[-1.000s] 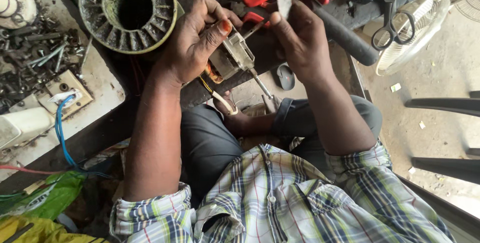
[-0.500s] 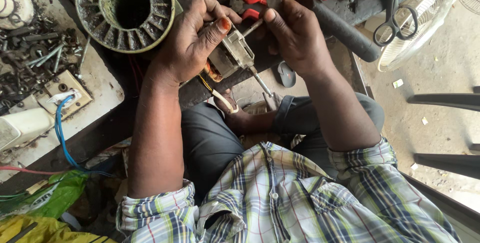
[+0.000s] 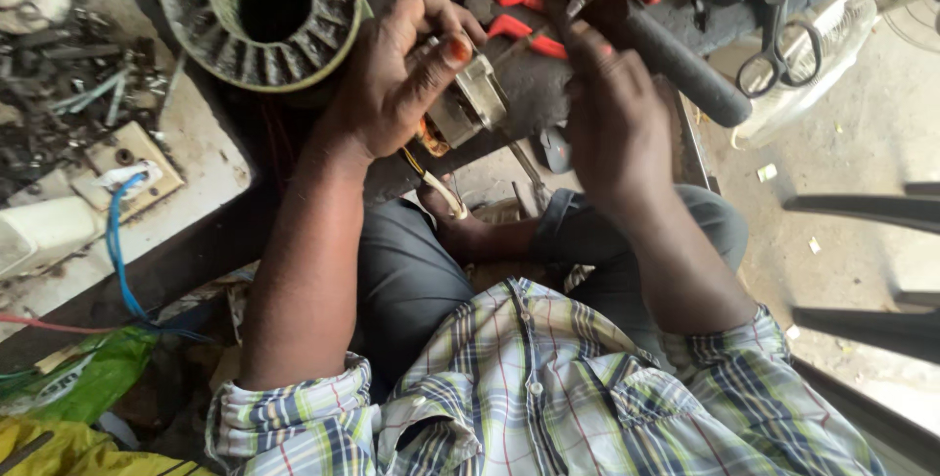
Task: The person sits on the floor and works on a small electrical component, likely a motor or switch. They use a screwdriver to adjust internal parts and a hammer to tap the component's casing. The person also uses pliers to manipulate wires and a metal rod to apply force to the mechanism.
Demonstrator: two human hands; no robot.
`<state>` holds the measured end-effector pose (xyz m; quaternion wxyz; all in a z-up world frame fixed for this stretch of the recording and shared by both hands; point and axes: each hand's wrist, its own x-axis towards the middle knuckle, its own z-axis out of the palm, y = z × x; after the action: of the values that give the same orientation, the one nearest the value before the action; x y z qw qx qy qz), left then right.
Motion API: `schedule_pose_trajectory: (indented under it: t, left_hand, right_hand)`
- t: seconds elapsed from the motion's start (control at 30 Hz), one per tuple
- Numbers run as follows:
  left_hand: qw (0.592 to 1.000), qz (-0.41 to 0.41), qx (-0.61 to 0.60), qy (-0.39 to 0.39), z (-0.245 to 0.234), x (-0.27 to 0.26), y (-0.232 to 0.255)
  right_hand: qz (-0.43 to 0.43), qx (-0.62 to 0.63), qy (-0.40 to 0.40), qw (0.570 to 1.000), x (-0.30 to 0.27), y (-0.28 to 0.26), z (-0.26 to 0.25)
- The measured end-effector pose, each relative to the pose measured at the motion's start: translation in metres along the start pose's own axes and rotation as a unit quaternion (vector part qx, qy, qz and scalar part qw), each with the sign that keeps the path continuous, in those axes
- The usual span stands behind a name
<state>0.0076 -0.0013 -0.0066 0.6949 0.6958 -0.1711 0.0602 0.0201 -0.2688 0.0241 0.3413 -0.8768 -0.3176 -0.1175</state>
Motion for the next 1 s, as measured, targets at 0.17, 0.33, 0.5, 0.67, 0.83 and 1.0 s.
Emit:
schedule_pose_trajectory:
  t: [0.17,0.33,0.5,0.67,0.83,1.0]
  left_hand:
    - [1.0,0.012,0.011,0.012,0.0,0.002,0.004]
    - [1.0,0.014,0.007,0.007,0.0,0.001,0.005]
    - [1.0,0.013,-0.016,0.005,0.0,0.003,0.004]
    - [1.0,0.008,-0.019,0.011,0.001,0.002,0.003]
    - [0.998,0.006,-0.063,0.003,0.001,0.004,0.002]
    - [1.0,-0.018,-0.017,0.018,0.003,0.0,0.003]
  right_hand:
    - [-0.037,-0.072,-0.005,0.997,-0.008,-0.016,0.018]
    - [-0.076,-0.07,0.052,0.993,0.004,-0.011,0.029]
    - [-0.084,-0.027,0.024,0.996,0.0,-0.02,0.018]
    - [-0.033,-0.095,0.004,0.995,0.009,-0.012,0.018]
    - [-0.083,-0.095,0.015,0.992,0.006,-0.016,0.012]
    - [-0.052,-0.091,-0.021,0.994,0.004,-0.016,0.007]
